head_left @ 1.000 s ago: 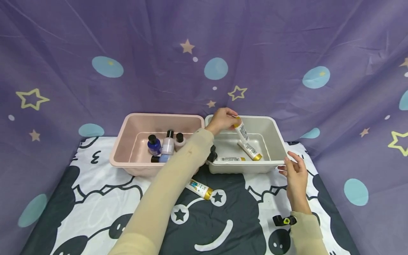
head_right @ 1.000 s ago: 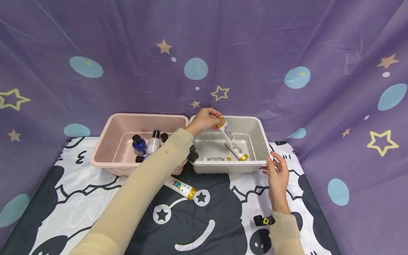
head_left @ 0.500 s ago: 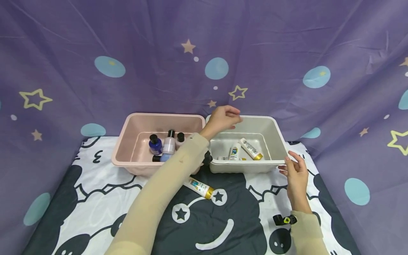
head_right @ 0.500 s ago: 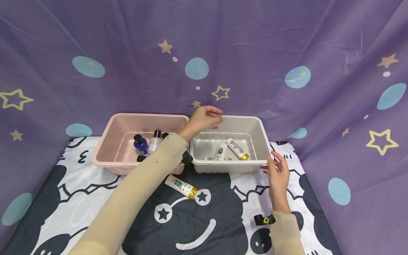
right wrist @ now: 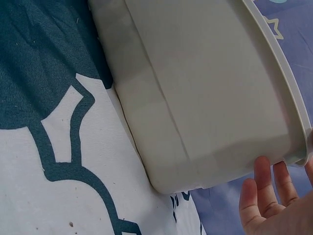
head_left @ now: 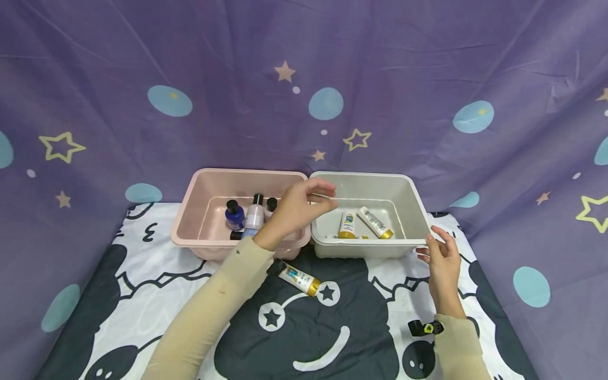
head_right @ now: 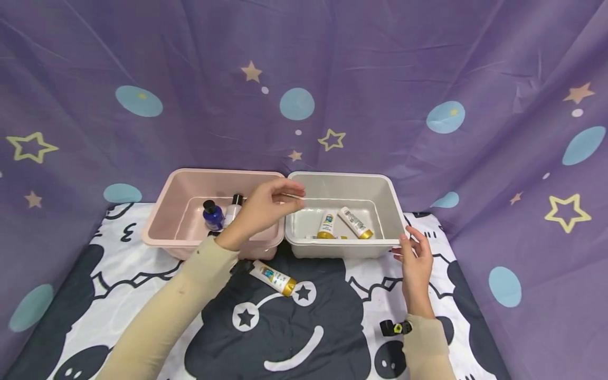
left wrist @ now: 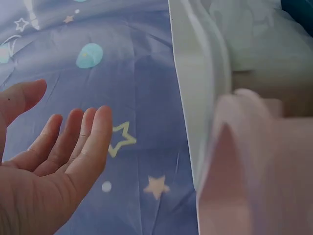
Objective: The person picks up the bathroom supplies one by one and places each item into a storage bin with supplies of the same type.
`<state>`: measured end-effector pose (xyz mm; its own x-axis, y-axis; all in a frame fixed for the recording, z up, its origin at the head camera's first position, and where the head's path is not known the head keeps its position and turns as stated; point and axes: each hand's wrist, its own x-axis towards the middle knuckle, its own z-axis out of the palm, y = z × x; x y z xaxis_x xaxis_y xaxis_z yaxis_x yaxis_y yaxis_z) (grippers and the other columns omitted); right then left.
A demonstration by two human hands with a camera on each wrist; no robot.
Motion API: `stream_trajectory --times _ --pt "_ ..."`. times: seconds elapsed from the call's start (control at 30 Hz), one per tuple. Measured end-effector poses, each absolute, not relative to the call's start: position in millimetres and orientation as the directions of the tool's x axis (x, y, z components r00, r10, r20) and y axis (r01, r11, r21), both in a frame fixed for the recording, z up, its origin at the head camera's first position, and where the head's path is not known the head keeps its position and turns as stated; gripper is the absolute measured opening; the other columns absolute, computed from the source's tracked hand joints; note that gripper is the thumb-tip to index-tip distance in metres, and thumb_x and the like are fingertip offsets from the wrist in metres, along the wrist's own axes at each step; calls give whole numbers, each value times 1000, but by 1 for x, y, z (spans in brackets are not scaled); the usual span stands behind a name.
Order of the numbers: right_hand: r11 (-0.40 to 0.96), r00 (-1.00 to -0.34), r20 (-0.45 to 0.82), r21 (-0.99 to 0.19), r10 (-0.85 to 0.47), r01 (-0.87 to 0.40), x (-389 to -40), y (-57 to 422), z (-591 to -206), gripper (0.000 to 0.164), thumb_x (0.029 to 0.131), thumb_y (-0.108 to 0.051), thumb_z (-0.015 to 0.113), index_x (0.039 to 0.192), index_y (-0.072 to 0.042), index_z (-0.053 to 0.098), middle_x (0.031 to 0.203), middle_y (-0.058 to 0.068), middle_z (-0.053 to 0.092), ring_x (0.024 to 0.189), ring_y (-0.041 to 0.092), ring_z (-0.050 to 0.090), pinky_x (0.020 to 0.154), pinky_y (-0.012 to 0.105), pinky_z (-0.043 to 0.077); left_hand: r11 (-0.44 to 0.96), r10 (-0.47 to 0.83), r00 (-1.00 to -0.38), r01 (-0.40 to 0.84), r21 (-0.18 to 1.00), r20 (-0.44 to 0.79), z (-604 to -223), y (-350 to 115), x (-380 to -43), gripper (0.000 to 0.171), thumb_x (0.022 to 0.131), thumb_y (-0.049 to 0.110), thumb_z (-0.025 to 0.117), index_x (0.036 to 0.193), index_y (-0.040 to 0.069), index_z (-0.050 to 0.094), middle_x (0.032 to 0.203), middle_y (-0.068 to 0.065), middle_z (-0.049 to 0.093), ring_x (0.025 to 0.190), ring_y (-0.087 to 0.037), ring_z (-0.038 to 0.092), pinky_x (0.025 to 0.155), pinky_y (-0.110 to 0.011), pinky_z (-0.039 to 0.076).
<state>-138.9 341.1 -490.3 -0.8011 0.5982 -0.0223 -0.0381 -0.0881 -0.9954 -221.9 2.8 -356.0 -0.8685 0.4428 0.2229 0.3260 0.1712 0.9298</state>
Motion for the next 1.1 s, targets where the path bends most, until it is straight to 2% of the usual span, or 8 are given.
stream_trajectory --times 0.27,0.43,0.67,0.77,0.87,1.0,1.1 --pt "-83 -794 -14 -995 608 -46 -138 340 -490 35 98 -20 68 132 -15 63 98 6 66 72 15 69 64 24 59 193 414 -886 308 932 207 -379 -33 -186 30 89 17 77 118 8 70 113 -5 70 97 -15 69 78 -31 59" --pt "-90 -800 -10 -994 600 -55 -138 339 -489 35 98 -20 68 132 -14 62 96 4 66 71 15 70 64 24 59 185 411 -893 277 943 181 -397 -50 -168 32 89 12 78 118 1 69 113 -12 70 99 -20 69 84 -29 58" --pt "-100 -791 -25 -994 611 -45 -138 339 -490 35 97 -20 69 132 -16 63 97 5 66 72 16 69 64 24 59 242 416 -893 292 925 173 -420 -65 -147 34 91 17 77 119 0 68 111 -13 70 99 -19 69 85 -26 57" --pt "-98 -788 -35 -995 615 -33 -138 339 -490 35 98 -21 69 132 -16 63 99 6 66 73 17 69 64 24 59 246 409 -898 281 928 163 -434 -70 -140 32 91 14 77 118 -1 68 112 -14 70 100 -23 69 85 -26 57" --pt "-97 -787 -38 -995 616 -28 -138 339 -491 36 98 -21 68 133 -16 62 100 5 66 73 17 69 64 24 59 279 384 -915 245 929 126 -450 -75 -136 31 90 12 76 118 0 69 114 -12 69 102 -27 69 85 -29 58" --pt "-90 -788 -29 -995 616 -34 -138 339 -491 36 98 -21 68 133 -16 62 99 5 67 73 17 70 64 23 59 344 328 -942 196 918 78 -468 -81 -134 31 90 12 77 117 0 70 115 -12 69 105 -33 67 88 -41 57" --pt "-96 -793 -21 -994 609 -48 -138 338 -490 36 98 -20 68 133 -15 62 98 4 67 72 17 70 63 24 59 394 278 -958 176 902 66 -483 -84 -135 30 88 12 79 115 2 71 114 -12 69 105 -35 67 87 -46 57"
